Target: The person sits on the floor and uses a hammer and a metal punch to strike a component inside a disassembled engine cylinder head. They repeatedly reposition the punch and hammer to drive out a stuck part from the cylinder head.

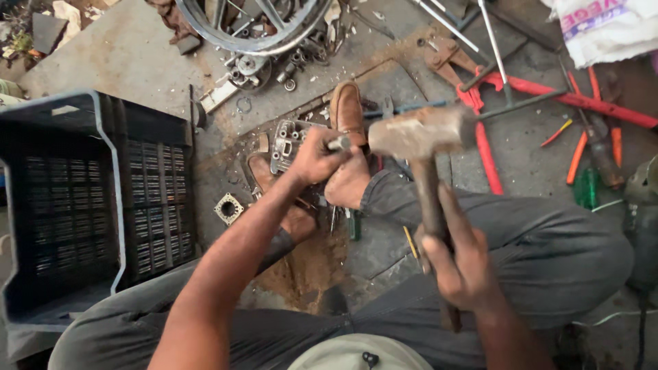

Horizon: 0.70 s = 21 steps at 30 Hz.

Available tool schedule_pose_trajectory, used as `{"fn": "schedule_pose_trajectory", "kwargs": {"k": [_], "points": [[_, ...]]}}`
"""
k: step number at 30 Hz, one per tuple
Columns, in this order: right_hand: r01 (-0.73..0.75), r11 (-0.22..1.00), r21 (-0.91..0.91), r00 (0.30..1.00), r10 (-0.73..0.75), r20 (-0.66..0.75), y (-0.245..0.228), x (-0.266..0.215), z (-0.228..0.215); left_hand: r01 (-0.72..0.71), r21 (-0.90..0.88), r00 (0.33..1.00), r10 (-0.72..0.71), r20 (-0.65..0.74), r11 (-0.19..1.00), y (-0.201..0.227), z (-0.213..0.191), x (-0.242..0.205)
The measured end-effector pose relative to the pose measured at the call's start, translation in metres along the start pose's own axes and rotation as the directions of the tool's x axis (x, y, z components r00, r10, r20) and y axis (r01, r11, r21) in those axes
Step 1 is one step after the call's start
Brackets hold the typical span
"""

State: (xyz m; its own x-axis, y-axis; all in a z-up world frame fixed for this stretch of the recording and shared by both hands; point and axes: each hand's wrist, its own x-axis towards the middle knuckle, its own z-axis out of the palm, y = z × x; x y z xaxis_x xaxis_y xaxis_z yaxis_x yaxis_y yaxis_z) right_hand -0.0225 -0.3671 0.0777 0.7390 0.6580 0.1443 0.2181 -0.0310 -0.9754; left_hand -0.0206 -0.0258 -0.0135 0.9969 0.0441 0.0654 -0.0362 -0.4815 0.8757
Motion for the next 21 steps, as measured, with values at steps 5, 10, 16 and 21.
{"fn": "schedule_pose_trajectory", "kwargs": {"k": [5, 10, 16, 21], "points": [[0.008, 0.998, -0.060, 1.000, -0.007, 0.027, -0.019, -0.004, 0.003, -0.054, 0.058, 0.998, 0.055, -0.026, 0.997, 0.007, 0.009, -0.002], [-0.212, 0.966, -0.150, 0.970, 0.226, 0.085, -0.026, 0.016, 0.021, -0.056, -0.034, 0.998, 0.056, -0.017, 0.998, 0.016, 0.006, 0.000], [-0.155, 0.987, -0.041, 0.986, 0.152, -0.069, -0.032, -0.011, -0.006, -0.083, 0.041, 0.996, 0.084, -0.028, 0.996, 0.011, 0.010, -0.002], [0.213, 0.906, -0.365, 0.960, -0.264, -0.095, -0.003, -0.031, -0.020, -0.118, 0.090, 0.991, 0.122, -0.048, 0.989, -0.008, 0.014, 0.000]]}}
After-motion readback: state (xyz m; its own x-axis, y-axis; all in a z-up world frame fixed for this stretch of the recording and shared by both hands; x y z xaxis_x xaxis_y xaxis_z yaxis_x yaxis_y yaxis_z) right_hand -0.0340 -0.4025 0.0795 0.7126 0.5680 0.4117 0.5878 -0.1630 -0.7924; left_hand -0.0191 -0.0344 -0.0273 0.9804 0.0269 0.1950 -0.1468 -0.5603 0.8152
